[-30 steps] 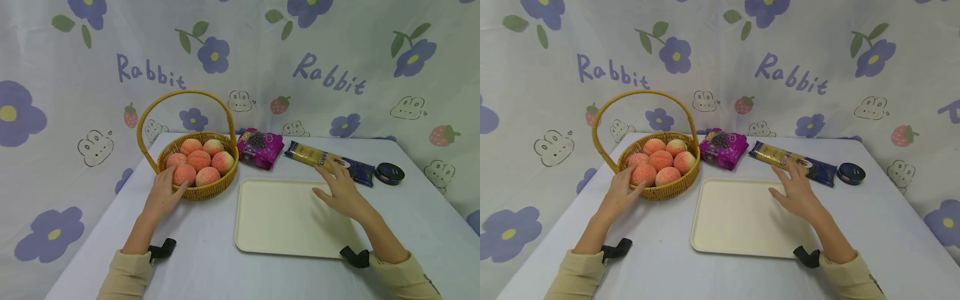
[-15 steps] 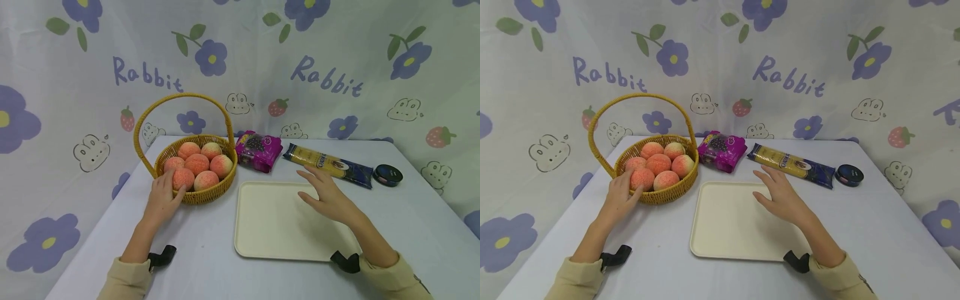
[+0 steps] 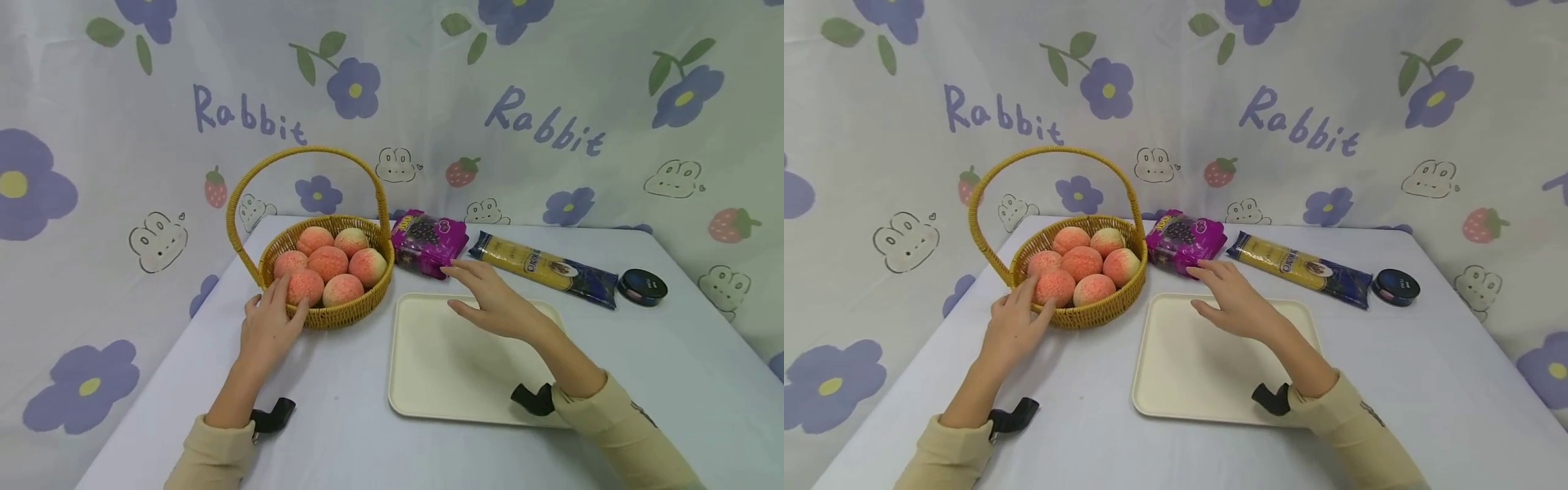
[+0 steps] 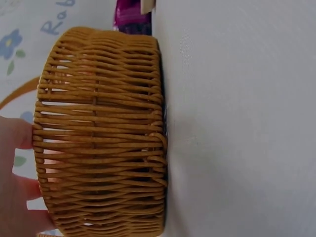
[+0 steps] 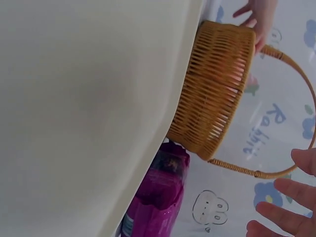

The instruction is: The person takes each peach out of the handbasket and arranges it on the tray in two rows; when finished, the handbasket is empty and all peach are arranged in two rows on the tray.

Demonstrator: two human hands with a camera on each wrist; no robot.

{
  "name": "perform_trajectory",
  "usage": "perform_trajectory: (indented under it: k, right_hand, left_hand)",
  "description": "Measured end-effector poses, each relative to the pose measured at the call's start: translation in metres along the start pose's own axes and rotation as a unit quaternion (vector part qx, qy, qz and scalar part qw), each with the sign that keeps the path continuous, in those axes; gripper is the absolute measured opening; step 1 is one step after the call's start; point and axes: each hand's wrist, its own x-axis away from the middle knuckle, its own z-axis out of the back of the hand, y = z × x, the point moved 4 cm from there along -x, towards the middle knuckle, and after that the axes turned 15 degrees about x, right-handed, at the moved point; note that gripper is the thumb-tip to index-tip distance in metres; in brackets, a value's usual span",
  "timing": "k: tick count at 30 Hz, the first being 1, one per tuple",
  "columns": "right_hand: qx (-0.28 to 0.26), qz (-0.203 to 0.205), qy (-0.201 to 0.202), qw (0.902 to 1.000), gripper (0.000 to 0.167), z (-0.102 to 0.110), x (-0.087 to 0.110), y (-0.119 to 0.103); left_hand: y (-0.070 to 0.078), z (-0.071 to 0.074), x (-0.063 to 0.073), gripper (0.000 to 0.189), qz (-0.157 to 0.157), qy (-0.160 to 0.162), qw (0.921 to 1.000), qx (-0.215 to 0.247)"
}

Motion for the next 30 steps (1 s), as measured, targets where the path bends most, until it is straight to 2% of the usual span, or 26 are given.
perform_trajectory:
  k: [6, 12, 19, 30]
  right_hand:
    - [0.017, 0.025, -0.025, 0.9992, 0.052, -0.009, -0.026, -0.007]
    - [0.011, 0.045, -0.045, 0.9979, 0.049, -0.02, -0.051, -0.018]
    - [-0.001, 0.067, -0.074, 0.995, 0.046, -0.037, -0.077, -0.038]
    - [-0.02, 0.105, -0.084, 0.9907, 0.041, -0.056, -0.115, -0.065]
  left_hand:
    - [-0.007, -0.003, -0.004, 0.071, 0.019, -0.024, 0.999, 0.034]
    - [-0.014, -0.007, -0.008, 0.074, 0.018, -0.044, 0.9965, 0.069]
    - [-0.018, -0.007, -0.009, 0.074, 0.002, -0.041, 0.9963, 0.075]
    - [-0.015, -0.009, -0.008, 0.071, -0.019, -0.028, 0.9974, 0.063]
